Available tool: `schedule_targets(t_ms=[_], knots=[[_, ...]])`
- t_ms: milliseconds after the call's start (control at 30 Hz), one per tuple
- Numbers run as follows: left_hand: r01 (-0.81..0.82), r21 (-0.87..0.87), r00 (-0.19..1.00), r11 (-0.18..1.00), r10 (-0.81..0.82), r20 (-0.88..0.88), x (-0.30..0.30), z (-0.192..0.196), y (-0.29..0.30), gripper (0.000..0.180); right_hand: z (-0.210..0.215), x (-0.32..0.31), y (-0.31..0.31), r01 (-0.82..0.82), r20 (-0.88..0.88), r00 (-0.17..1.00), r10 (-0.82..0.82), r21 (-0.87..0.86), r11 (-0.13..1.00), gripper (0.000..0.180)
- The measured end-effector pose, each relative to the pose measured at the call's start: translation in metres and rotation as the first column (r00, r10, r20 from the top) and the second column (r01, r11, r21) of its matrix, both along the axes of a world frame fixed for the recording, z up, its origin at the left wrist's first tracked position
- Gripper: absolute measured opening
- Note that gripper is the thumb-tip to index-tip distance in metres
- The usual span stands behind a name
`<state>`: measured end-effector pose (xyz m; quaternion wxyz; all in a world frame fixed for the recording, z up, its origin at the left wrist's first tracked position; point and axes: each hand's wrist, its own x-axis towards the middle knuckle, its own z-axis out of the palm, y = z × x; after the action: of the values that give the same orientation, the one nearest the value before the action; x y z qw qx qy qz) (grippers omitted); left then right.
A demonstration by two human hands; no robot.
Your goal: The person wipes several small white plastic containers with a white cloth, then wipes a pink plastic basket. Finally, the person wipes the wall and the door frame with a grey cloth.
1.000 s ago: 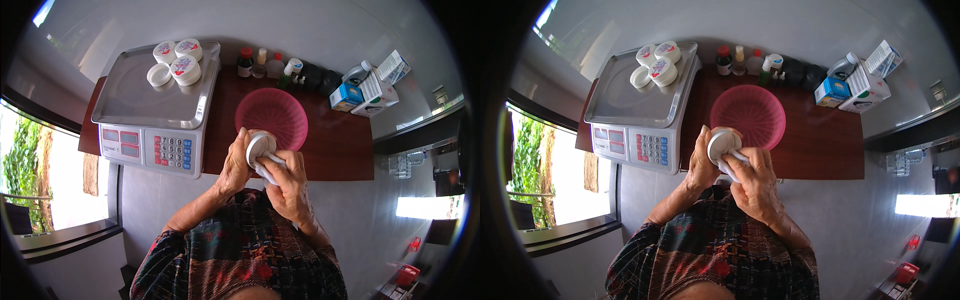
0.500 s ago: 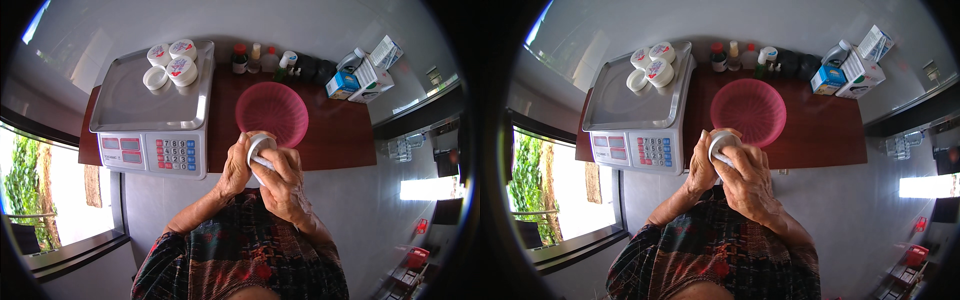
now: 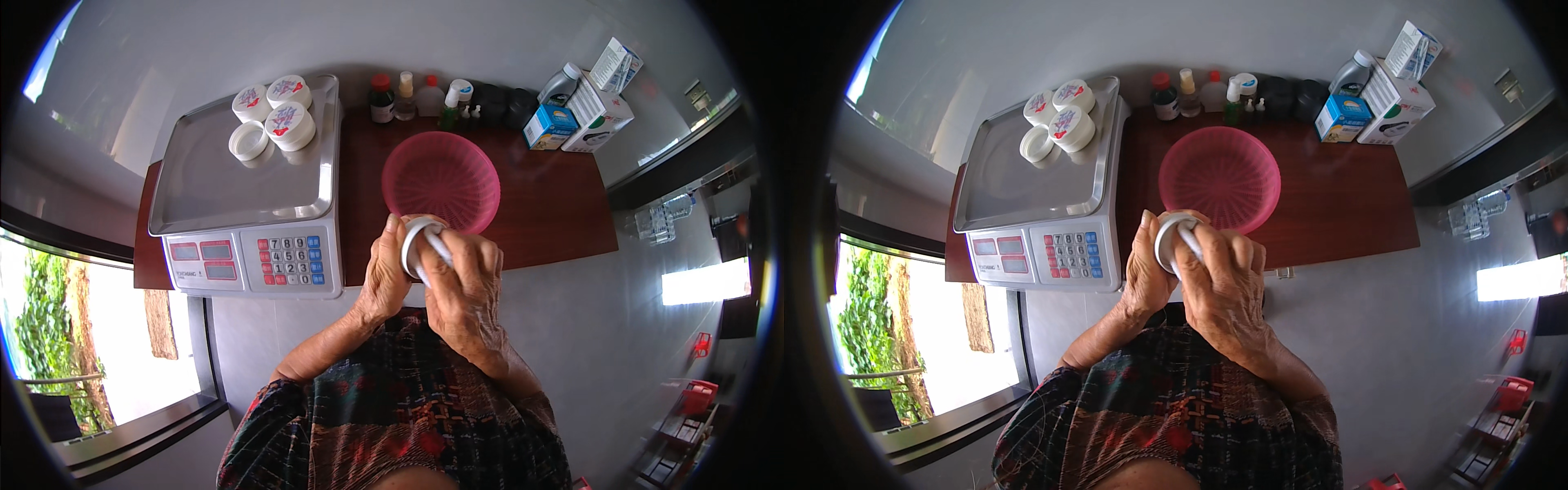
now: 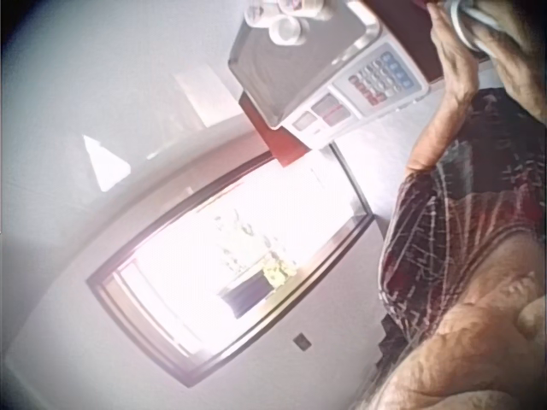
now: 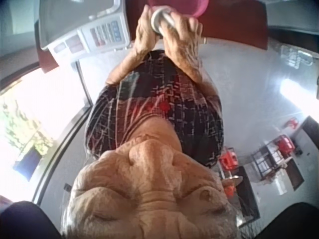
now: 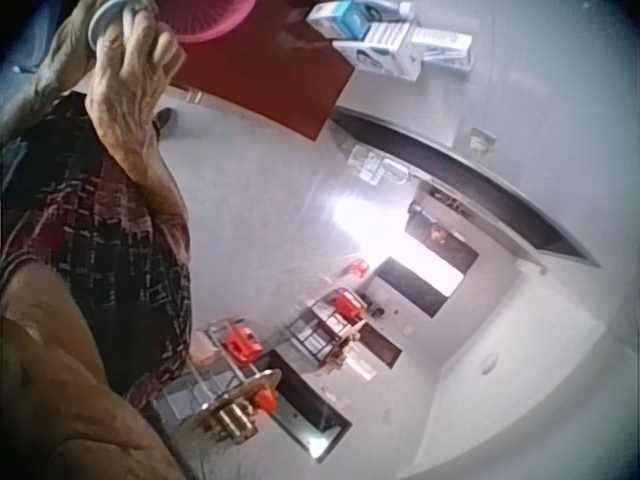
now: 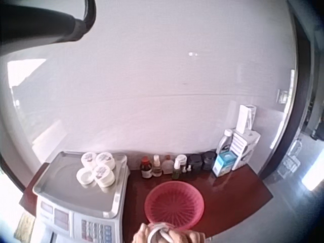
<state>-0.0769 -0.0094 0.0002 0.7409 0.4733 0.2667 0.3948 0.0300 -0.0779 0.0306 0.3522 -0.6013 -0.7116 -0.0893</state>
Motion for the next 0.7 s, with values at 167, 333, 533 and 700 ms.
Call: schedule_targets(t_ms=[167,333,533,700], knots=[[-0.055,-0.023,0.998,0.998,0.054,-0.032,-0.007,0.0,0.002,0.062,-0.004,0.001,-0.005,-0.118,0.008,0.993,0.12,-0.092,0.989,0.044],[-0.035,0.126,0.99,0.991,0.052,-0.133,-0.015,0.014,0.003,0.063,0.003,0.003,0.001,-0.377,-0.362,0.874,0.325,-0.082,0.922,0.042],[-0.083,0.078,0.991,0.993,0.091,-0.101,-0.022,0.013,0.003,0.067,-0.013,-0.007,0.003,-0.208,-0.067,0.975,0.214,0.085,0.974,0.037],[0.044,0.044,0.993,0.998,-0.039,-0.109,-0.022,0.004,0.006,0.068,-0.022,0.01,0.004,-0.224,0.074,0.974,0.213,0.194,0.955,0.035]])
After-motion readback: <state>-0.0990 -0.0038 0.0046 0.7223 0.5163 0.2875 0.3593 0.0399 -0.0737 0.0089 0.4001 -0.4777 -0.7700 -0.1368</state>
